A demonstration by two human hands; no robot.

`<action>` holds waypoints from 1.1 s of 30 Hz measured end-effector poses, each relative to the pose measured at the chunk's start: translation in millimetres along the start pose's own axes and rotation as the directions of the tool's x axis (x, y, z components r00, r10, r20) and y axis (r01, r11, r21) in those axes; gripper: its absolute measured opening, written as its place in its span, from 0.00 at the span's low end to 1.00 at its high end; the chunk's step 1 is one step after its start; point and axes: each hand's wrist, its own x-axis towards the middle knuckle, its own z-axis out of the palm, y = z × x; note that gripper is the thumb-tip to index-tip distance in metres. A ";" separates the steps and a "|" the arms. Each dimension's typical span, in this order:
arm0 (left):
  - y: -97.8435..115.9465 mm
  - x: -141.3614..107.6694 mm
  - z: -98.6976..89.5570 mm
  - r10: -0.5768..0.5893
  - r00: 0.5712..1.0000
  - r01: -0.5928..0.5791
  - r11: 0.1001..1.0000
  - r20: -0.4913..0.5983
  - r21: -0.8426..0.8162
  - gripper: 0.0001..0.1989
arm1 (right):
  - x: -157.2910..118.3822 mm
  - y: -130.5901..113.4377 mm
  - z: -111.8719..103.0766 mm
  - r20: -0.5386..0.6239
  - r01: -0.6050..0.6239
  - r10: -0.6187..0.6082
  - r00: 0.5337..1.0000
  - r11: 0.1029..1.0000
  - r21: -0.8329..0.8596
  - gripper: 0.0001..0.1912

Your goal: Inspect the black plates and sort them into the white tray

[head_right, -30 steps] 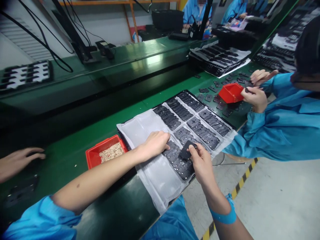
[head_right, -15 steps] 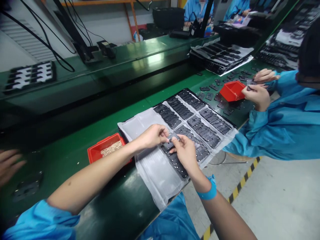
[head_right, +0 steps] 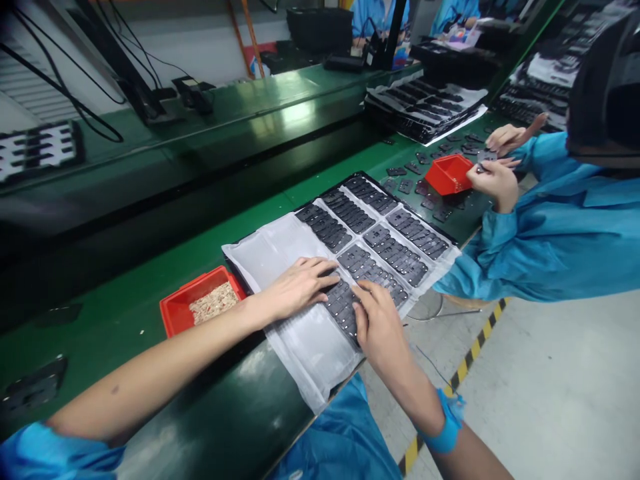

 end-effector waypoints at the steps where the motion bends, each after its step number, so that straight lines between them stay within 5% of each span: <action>1: -1.5 -1.6 1.1 0.004 1.000 -0.004 1.000 0.006 0.013 0.20 | -9.8 0.9 0.6 0.020 0.037 -0.036 0.999 0.999 -0.036 0.16; 5: -0.6 -7.7 3.7 0.000 1.000 0.000 0.999 0.007 0.033 0.25 | -48.1 3.7 2.4 0.147 0.200 -0.166 0.975 0.943 -0.266 0.20; 12: 23.9 -15.0 35.9 0.001 1.000 -0.003 0.995 0.025 0.096 0.41 | -75.4 -1.1 17.9 0.305 0.278 -0.147 0.941 0.850 -0.448 0.36; 18: 38.2 -16.3 48.3 -0.095 0.995 0.097 0.985 -0.027 0.141 0.45 | -81.6 -5.3 14.7 0.239 0.227 -0.137 0.961 0.883 -0.411 0.35; 24: 39.2 -21.4 47.3 0.047 0.998 -0.043 0.994 -0.033 0.102 0.41 | -91.2 4.7 14.0 0.197 0.211 -0.137 0.971 0.878 -0.429 0.35; 27: 38.6 -17.7 52.3 0.022 0.999 -0.018 0.996 -0.037 0.085 0.41 | -91.6 7.7 13.8 0.204 0.222 -0.145 0.968 0.873 -0.435 0.37; 33: 81.9 -49.0 41.4 -0.029 0.973 0.081 0.971 -0.230 0.223 0.43 | -101.7 21.5 6.0 0.066 0.298 -0.291 0.954 0.929 -0.217 0.40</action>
